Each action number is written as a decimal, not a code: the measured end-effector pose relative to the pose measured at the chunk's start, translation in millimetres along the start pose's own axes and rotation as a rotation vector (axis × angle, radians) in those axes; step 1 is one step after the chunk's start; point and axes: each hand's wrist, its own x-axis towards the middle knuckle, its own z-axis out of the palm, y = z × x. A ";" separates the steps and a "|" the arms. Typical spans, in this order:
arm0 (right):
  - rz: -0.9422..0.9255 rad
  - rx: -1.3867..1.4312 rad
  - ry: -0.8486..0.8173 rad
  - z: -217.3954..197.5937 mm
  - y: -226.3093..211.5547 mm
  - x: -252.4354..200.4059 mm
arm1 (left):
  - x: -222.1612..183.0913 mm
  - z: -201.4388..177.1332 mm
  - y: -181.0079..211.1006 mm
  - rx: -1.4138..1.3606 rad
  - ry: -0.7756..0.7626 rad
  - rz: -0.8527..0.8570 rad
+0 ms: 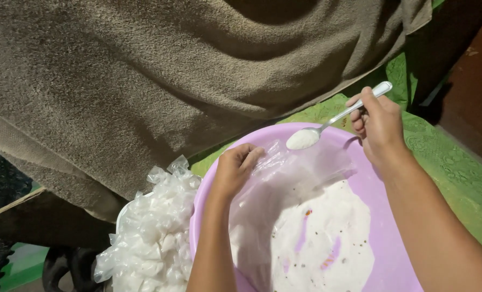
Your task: The person scoops white powder from a purple basin using a spoon and fills small plastic bags, one at a time, before placing each filled bag into a larger pile.
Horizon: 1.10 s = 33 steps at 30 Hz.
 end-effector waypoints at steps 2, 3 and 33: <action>-0.003 -0.005 -0.005 0.2 1.7 0.3 | -0.9 1.1 1.4 0.020 -0.007 0.005; -0.006 -0.010 -0.012 0.6 2.3 0.6 | -1.2 1.3 2.2 0.040 -0.011 0.010; -0.206 -0.669 -0.283 34.0 -22.6 -54.4 | -15.0 -12.2 24.9 -0.522 0.101 0.004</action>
